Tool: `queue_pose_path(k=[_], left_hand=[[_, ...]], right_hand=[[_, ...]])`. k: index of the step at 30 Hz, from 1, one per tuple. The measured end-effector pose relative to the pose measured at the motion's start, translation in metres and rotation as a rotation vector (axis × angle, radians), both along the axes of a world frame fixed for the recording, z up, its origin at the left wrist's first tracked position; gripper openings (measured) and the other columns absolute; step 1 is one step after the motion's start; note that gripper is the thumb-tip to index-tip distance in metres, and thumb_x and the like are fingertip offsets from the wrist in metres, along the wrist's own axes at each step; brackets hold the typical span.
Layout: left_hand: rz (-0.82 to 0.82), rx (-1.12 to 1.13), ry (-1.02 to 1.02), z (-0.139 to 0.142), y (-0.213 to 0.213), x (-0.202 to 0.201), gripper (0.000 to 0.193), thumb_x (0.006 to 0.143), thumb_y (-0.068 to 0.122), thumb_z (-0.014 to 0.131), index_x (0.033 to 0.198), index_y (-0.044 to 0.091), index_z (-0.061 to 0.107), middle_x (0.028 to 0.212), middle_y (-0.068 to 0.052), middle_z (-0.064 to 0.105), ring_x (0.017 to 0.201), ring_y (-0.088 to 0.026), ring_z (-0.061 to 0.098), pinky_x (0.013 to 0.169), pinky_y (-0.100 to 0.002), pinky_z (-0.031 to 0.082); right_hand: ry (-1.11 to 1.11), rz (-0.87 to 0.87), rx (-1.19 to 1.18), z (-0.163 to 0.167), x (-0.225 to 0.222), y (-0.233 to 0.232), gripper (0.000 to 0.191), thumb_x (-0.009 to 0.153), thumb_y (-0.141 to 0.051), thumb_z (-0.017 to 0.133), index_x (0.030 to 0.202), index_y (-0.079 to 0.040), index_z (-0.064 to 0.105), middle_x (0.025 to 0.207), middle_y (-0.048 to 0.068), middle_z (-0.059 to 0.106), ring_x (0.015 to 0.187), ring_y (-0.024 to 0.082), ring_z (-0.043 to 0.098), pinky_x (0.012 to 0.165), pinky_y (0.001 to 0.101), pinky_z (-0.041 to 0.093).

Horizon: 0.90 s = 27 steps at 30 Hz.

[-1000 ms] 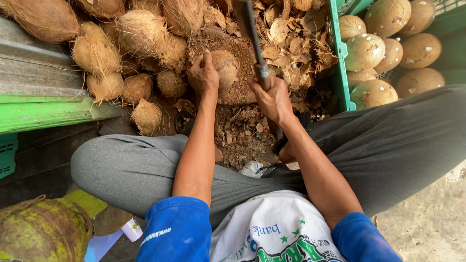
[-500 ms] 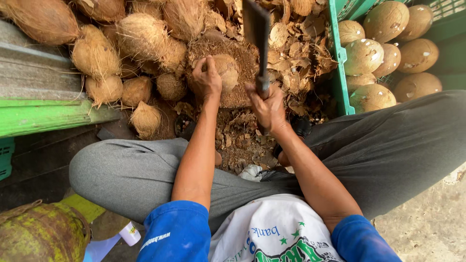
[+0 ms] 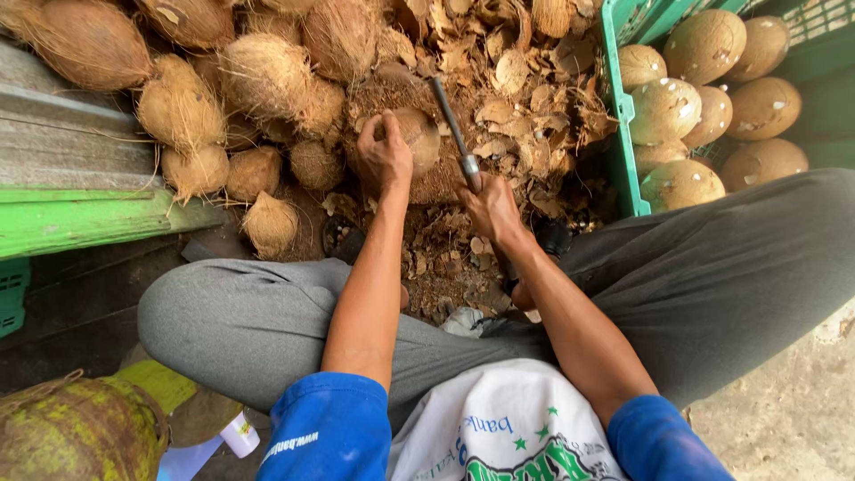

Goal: The person sits on the ground and uses a machete to trim the fibrous husk off coconuts one at a time, rotating each coconut to cut away the outer husk, then places the trimmed coconut into a green plastic crate beside them.

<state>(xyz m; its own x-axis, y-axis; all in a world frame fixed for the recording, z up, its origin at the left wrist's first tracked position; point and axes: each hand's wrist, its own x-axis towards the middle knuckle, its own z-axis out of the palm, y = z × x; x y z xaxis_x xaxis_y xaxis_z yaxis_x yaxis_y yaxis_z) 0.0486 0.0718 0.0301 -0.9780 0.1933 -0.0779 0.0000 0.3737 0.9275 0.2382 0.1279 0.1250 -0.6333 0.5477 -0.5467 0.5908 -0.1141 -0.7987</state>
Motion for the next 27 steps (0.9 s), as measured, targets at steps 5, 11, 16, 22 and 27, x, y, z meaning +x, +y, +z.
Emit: queue_pose_path(k=[5, 11, 16, 22, 27], left_hand=[[-0.023, -0.032, 0.164, -0.005, -0.003, 0.004, 0.052, 0.102, 0.057, 0.051, 0.098, 0.010, 0.072, 0.091, -0.005, 0.070, 0.080, -0.017, 0.063, 0.074, -0.039, 0.051], [-0.166, -0.151, -0.061, 0.000, -0.016, -0.019, 0.045, 0.092, 0.055, 0.058, 0.091, 0.013, 0.074, 0.078, -0.004, 0.070, 0.068, -0.017, 0.060, 0.067, -0.036, 0.045], [0.062, 0.142, 0.021, -0.007, -0.004, -0.017, 0.040, 0.089, 0.052, 0.069, 0.088, 0.012, 0.075, 0.081, 0.002, 0.067, 0.074, -0.014, 0.061, 0.067, -0.035, 0.051], [0.006, -0.249, -0.226, 0.014, -0.005, -0.026, 0.038, 0.086, 0.055, 0.067, 0.084, 0.018, 0.076, 0.068, 0.004, 0.062, 0.064, -0.014, 0.057, 0.055, -0.035, 0.044], [-0.022, -0.223, -0.222, 0.031, -0.004, -0.029, 0.042, 0.087, 0.058, 0.066, 0.080, 0.018, 0.076, 0.067, 0.002, 0.060, 0.062, -0.014, 0.055, 0.055, -0.035, 0.043]], right_hand=[[0.185, 0.004, 0.383, 0.001, 0.006, 0.005, 0.047, 0.107, -0.045, 0.059, 0.077, -0.010, 0.050, 0.058, -0.003, 0.045, 0.047, 0.010, 0.040, 0.042, 0.0302, 0.036], [-0.212, 0.086, -0.042, -0.044, 0.009, 0.003, 0.040, 0.100, -0.038, 0.061, 0.070, -0.012, 0.054, 0.053, 0.002, 0.051, 0.040, 0.015, 0.048, 0.040, 0.0363, 0.046], [-0.009, 0.080, 0.017, -0.060, 0.015, 0.000, 0.032, 0.100, -0.030, 0.064, 0.075, -0.014, 0.054, 0.061, 0.001, 0.054, 0.046, 0.010, 0.044, 0.041, 0.0294, 0.041], [0.332, -0.069, 0.071, -0.017, 0.013, 0.015, 0.042, 0.105, -0.032, 0.065, 0.071, -0.016, 0.046, 0.059, -0.001, 0.051, 0.043, 0.010, 0.044, 0.037, 0.0272, 0.041], [0.252, -0.110, -0.060, 0.007, 0.001, -0.004, 0.043, 0.102, -0.034, 0.064, 0.067, -0.017, 0.046, 0.053, -0.003, 0.049, 0.039, 0.009, 0.039, 0.035, 0.0274, 0.035]])
